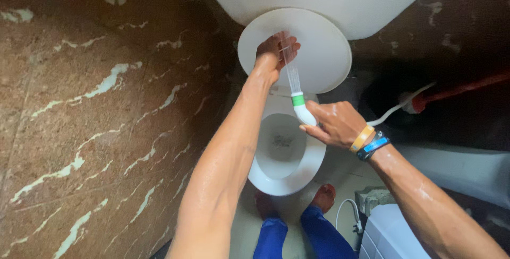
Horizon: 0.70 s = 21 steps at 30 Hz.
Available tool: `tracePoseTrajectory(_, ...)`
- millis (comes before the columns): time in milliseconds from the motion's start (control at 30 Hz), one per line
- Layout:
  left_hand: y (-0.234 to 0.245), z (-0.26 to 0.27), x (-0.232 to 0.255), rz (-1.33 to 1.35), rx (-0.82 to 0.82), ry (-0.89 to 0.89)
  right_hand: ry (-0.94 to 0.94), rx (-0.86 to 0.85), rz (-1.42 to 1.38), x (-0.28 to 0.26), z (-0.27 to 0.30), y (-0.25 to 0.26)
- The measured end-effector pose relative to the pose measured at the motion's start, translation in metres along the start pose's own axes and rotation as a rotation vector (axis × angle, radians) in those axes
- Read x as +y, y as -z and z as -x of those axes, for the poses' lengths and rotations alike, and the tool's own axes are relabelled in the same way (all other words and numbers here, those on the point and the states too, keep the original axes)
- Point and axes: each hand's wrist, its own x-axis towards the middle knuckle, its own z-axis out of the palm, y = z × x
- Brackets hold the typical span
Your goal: The person cleans the interior and exterior of a toilet using a brush and a bowl of water, then rinses the surfaces using a hand-held bidet sprayer.
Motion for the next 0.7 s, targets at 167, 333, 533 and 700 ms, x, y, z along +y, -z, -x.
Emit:
tracePoseTrajectory(167, 0.019, 0.007, 0.005, 0.029, 0.023, -0.049, -0.009, -0.081, 0.041, 0.002, -0.014, -0.002)
tracePoseTrajectory(333, 0.037, 0.007, 0.002, -0.003, 0.086, -0.032, 0.013, -0.195, 0.051, 0.0, -0.032, -0.001)
tracePoseTrajectory(533, 0.075, -0.009, -0.032, 0.077, 0.125, -0.043, 0.028, -0.284, 0.017, -0.002, -0.045, -0.007)
tracePoseTrajectory(700, 0.104, -0.015, -0.067, 0.096, 0.118, -0.036, 0.023, -0.362, 0.033, 0.0, -0.042, -0.027)
